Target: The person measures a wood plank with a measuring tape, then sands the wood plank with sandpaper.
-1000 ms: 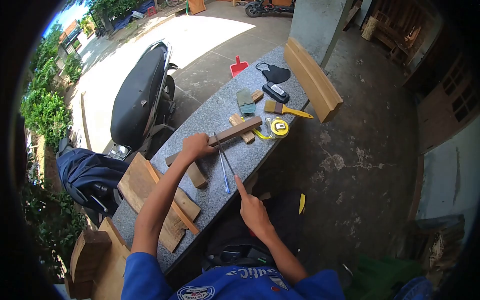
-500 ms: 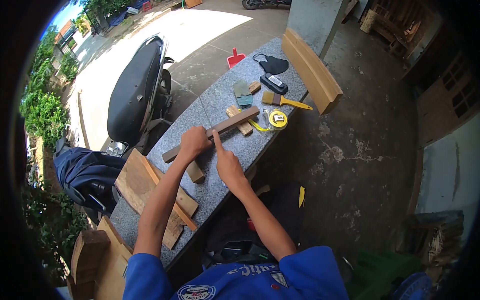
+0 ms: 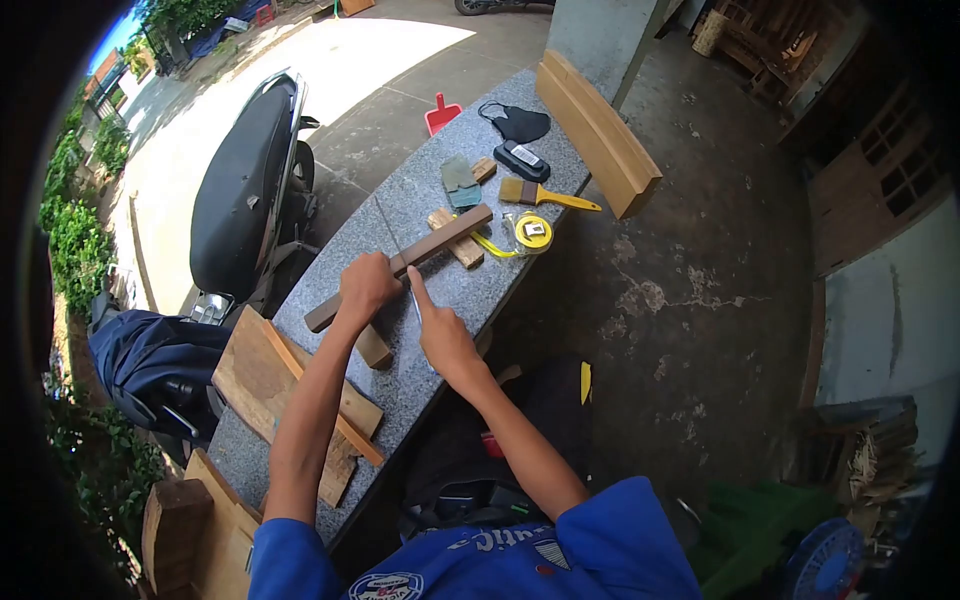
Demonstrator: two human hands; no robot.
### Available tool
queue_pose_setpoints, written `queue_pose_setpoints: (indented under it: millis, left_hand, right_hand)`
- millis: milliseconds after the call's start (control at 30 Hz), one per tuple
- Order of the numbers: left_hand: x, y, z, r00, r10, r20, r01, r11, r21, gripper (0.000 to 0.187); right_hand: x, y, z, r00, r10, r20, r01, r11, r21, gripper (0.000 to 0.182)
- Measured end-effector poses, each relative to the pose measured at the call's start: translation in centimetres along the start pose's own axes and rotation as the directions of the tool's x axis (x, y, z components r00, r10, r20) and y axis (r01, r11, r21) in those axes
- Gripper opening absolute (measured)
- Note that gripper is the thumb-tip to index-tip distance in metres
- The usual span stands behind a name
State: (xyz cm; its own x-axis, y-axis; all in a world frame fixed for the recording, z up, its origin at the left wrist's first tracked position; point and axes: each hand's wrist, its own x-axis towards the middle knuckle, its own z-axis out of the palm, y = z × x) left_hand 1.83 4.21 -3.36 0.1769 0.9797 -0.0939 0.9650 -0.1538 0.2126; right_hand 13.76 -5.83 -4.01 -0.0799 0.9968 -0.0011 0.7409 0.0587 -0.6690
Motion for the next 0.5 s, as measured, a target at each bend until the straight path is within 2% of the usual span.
queue_pose_setpoints:
  millis: [67, 167, 267, 367, 433, 500]
  left_hand:
    - [0.0, -0.1, 0.0, 1.000, 0.014, -0.004, -0.014, 1.000, 0.017, 0.021]
    - [-0.2, -0.3, 0.6, 0.999, 0.030, -0.013, -0.030, 0.999, 0.013, 0.020]
    - [-0.3, -0.3, 0.3, 0.998, 0.038, -0.045, -0.039, 0.999, -0.013, 0.020]
    - [0.2, -0.4, 0.0, 1.000, -0.029, 0.006, 0.029, 0.996, -0.083, 0.023]
    - [-0.1, -0.2, -0.2, 0.999, 0.015, 0.039, -0.012, 0.997, -0.076, 0.024]
    - [0.0, -0.3, 0.1, 1.000, 0.016, 0.018, -0.015, 0.998, -0.059, 0.024]
  right_hand:
    - [-5.0, 0.8, -1.1, 0.996, 0.069, 0.061, -0.069, 0.998, -0.007, 0.071]
    - [-7.0, 0.7, -1.5, 0.998, 0.052, 0.043, -0.053, 0.998, 0.014, 0.072]
    - [-0.8, 0.3, 0.2, 1.000, -0.002, -0.009, 0.002, 1.000, -0.010, 0.072]
    - [3.1, -0.4, 1.3, 0.989, -0.099, -0.108, 0.092, 0.993, -0.069, 0.071]
    - [1.2, -0.1, 0.8, 0.998, -0.045, -0.045, 0.041, 0.996, -0.074, 0.071]
    - [-4.1, -0.3, -1.3, 1.000, 0.007, 0.024, -0.005, 0.998, -0.070, 0.072]
